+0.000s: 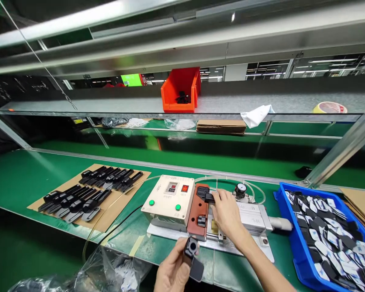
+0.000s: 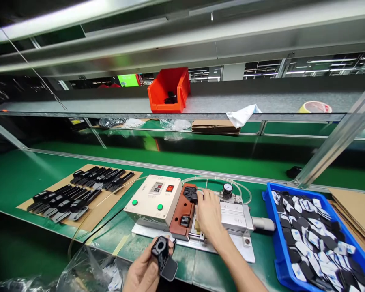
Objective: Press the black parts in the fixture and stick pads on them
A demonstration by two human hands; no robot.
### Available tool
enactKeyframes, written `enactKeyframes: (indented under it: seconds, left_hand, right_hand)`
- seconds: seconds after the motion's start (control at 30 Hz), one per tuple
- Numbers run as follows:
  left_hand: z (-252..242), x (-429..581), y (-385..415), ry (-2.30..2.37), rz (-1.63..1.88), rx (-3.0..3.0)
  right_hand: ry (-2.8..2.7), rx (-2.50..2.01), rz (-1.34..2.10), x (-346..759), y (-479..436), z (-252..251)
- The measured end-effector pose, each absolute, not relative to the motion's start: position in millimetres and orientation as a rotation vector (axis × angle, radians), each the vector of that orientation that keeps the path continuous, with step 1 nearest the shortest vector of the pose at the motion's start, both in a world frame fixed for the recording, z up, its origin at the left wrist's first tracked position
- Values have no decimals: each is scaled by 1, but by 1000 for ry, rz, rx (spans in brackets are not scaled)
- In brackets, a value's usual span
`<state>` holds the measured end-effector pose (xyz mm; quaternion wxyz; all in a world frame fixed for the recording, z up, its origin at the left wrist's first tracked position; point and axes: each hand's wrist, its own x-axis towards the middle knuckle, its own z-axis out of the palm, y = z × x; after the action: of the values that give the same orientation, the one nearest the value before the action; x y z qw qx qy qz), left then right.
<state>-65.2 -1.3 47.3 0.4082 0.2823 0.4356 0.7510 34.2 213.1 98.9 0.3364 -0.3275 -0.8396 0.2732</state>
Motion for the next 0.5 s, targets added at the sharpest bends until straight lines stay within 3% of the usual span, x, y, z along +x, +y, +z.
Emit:
enactKeyframes:
  seconds: [0.13, 0.27, 0.5]
  left_hand:
    - [104, -82, 36, 1219, 1839, 907]
    - [151, -97, 97, 1703, 1536, 1392]
    - [134, -89, 180, 2037, 969, 1866]
  right_hand:
    - [-2219, -809, 554, 24, 246, 105]
    - [-1892, -965, 481, 75, 228, 99]
    - [-1665, -1237, 394, 172, 143, 57]
